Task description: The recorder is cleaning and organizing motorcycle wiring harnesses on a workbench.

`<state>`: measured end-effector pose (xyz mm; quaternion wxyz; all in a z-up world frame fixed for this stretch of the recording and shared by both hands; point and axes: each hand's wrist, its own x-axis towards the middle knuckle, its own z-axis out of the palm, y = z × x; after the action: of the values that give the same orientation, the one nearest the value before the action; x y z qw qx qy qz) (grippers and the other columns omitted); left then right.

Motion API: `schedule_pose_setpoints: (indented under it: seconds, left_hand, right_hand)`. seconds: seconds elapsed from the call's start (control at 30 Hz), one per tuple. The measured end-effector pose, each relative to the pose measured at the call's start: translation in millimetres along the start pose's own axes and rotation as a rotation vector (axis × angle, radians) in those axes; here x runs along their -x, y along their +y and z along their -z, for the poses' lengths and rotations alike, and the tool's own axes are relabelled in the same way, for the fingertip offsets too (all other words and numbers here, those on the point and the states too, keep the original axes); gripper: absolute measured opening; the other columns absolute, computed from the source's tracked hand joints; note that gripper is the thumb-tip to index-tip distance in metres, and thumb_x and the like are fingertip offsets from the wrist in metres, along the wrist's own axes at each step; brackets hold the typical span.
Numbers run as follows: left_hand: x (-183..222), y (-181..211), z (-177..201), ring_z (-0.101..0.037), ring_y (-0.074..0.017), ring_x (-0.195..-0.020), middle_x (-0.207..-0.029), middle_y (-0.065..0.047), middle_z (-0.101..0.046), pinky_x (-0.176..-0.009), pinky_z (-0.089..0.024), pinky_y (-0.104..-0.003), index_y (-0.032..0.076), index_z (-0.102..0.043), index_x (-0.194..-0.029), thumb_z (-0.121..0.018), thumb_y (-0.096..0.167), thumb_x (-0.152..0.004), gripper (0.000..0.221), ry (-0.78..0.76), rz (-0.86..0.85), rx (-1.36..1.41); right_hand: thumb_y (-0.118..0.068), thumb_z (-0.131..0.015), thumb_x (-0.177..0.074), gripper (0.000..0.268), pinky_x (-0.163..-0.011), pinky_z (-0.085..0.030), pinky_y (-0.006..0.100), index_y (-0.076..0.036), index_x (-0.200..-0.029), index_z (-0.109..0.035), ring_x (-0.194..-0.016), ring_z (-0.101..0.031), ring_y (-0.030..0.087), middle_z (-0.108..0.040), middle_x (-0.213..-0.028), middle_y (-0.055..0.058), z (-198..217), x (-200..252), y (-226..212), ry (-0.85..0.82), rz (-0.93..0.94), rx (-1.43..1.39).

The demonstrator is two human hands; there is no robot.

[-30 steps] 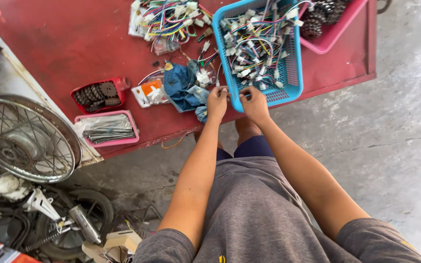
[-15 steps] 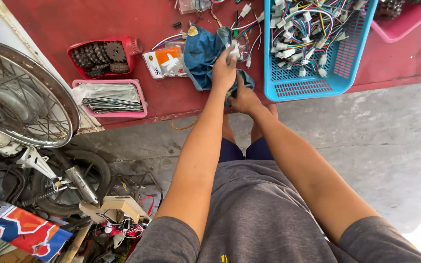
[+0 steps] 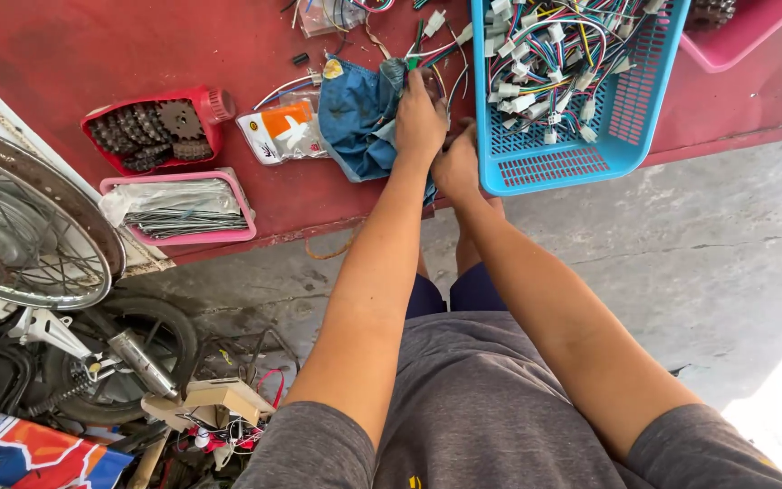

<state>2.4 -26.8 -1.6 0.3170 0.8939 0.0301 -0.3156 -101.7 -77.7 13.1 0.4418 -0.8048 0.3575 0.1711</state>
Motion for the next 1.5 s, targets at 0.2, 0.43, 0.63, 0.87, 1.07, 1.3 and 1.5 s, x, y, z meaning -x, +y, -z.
schedule_pose_setpoints:
  seconds: [0.2,0.43,0.63,0.87,1.07,1.3,1.5]
  left_hand:
    - [-9.1,22.3,32.7,-0.075,-0.0389,-0.087,-0.100,-0.013,-0.077,-0.077,-0.056,-0.056,0.023,-0.041,-0.132,-0.065,0.013,-0.094,0.046,-0.099,0.037,-0.136]
    - [-28.9,37.6,57.1,-0.073,-0.0403,-0.087,-0.098,-0.016,-0.076,-0.077,-0.053,-0.057,0.019,-0.047,-0.134,-0.052,0.019,-0.100,0.034,-0.192,0.084,-0.265]
    - [-37.5,22.8,60.8,-0.074,-0.0391,-0.088,-0.092,-0.018,-0.076,-0.079,-0.058,-0.051,0.006,-0.054,-0.111,-0.055,0.003,-0.092,0.019,-0.211,0.018,-0.355]
    - [-12.3,7.1,88.8,-0.066,-0.0381,-0.082,-0.092,-0.014,-0.068,-0.076,-0.052,-0.051,0.010,-0.055,-0.101,-0.062,0.011,-0.094,0.010,0.112,-0.112,0.048]
    - [23.0,-10.0,127.9,-0.060,-0.0318,-0.094,-0.098,-0.009,-0.057,-0.090,-0.049,-0.044,0.011,-0.066,-0.096,-0.072,0.013,-0.090,0.009,0.305,-0.143,0.179]
    - [55.9,-25.9,143.9,-0.073,-0.0250,-0.080,-0.084,-0.010,-0.077,-0.083,-0.057,-0.041,0.013,-0.068,-0.116,-0.077,0.008,-0.089,0.029,0.093,0.050,0.530]
    - [74.6,-37.2,131.6,-0.063,-0.0144,-0.065,-0.085,-0.007,-0.070,-0.065,-0.055,-0.029,0.011,-0.074,-0.122,-0.065,0.002,-0.096,0.030,-0.066,0.125,0.756]
  right_hand:
    - [-0.019,-0.070,-0.093,0.032,-0.057,-0.053,0.035,-0.001,-0.113,-0.052,-0.061,-0.065,0.020,-0.065,-0.076,0.009,4.7,-16.7,-21.6,0.044,-0.240,-0.101]
    - [-0.019,-0.067,-0.093,0.022,-0.062,-0.057,0.038,0.000,-0.102,-0.062,-0.066,-0.069,0.025,-0.071,-0.078,0.012,-7.8,-36.2,-17.2,0.019,-0.331,-0.057]
    - [-0.022,-0.061,-0.101,0.022,-0.066,-0.054,0.032,0.000,-0.104,-0.058,-0.069,-0.061,0.018,-0.065,-0.081,0.008,3.0,-20.4,-42.2,-0.165,-0.304,-0.240]
    - [-0.016,-0.061,-0.097,0.018,-0.072,-0.055,0.038,-0.001,-0.107,-0.056,-0.076,-0.065,0.025,-0.068,-0.093,0.014,10.3,-13.5,-57.9,0.046,-0.142,-0.218]
    - [-0.019,-0.064,-0.100,0.020,-0.058,-0.056,0.029,-0.005,-0.114,-0.064,-0.070,-0.067,0.016,-0.072,-0.086,0.009,11.3,-11.7,-40.3,0.005,-0.186,-0.303]
    - [-0.016,-0.066,-0.101,0.026,-0.050,-0.059,0.026,-0.001,-0.121,-0.068,-0.070,-0.069,0.015,-0.074,-0.090,0.010,17.6,12.0,-55.6,-0.005,-0.177,-0.421]
    - [-0.014,-0.068,-0.100,0.022,-0.048,-0.059,0.030,-0.001,-0.117,-0.072,-0.068,-0.070,0.020,-0.073,-0.088,0.016,18.5,46.0,-95.6,0.002,-0.077,-0.440]
